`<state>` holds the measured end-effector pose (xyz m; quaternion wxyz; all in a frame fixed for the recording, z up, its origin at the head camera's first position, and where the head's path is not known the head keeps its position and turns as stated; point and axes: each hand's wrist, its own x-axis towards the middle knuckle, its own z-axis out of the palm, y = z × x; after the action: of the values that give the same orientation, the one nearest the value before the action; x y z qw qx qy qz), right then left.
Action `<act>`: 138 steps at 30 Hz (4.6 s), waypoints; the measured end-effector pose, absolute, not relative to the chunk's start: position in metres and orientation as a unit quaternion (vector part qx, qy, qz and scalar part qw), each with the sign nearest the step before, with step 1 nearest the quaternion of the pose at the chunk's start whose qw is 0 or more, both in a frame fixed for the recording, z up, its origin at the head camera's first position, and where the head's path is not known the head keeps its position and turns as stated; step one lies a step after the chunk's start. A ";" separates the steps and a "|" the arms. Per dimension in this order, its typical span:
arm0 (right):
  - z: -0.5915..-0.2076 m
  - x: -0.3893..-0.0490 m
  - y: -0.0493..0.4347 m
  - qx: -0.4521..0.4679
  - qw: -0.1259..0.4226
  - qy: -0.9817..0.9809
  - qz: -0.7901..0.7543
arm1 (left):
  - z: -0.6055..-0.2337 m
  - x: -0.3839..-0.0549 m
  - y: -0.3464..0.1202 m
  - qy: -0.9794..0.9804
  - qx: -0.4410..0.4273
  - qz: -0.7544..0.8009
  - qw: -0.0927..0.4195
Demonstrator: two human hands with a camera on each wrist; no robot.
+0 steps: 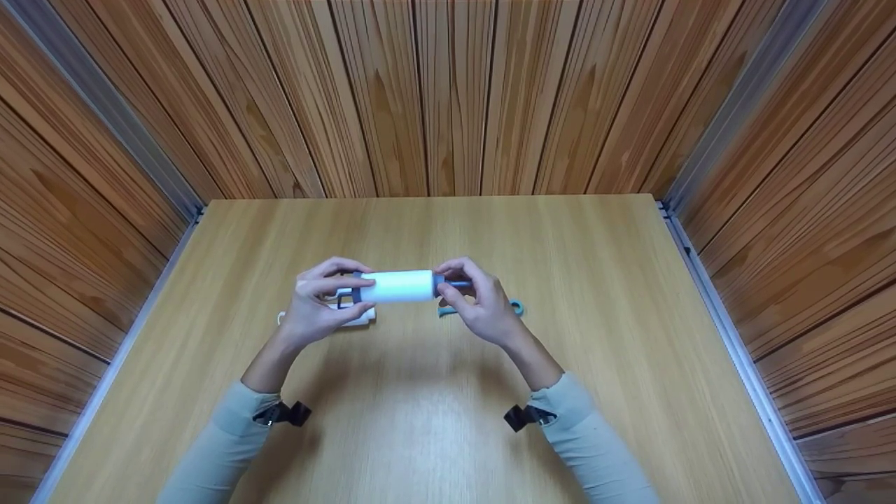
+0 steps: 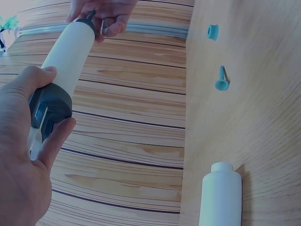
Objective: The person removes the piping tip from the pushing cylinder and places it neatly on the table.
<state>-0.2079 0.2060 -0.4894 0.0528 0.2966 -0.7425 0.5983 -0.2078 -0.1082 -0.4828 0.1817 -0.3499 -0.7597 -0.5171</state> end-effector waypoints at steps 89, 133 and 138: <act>-0.491 -0.206 0.210 0.298 0.058 -0.744 0.595 | -0.480 -0.205 -0.106 -0.761 -0.346 -0.520 0.174; -0.491 -0.207 0.210 0.297 0.059 -0.729 0.614 | -0.481 -0.207 -0.105 -0.764 -0.342 -0.517 0.180; -0.491 -0.207 0.210 0.303 0.060 -0.724 0.617 | -0.481 -0.207 -0.105 -0.767 -0.340 -0.514 0.176</act>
<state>-0.2066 0.2097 -0.4909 0.0602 0.3028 -0.7235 0.6174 -0.2071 -0.1050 -0.4813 0.1763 -0.3398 -0.7673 -0.5145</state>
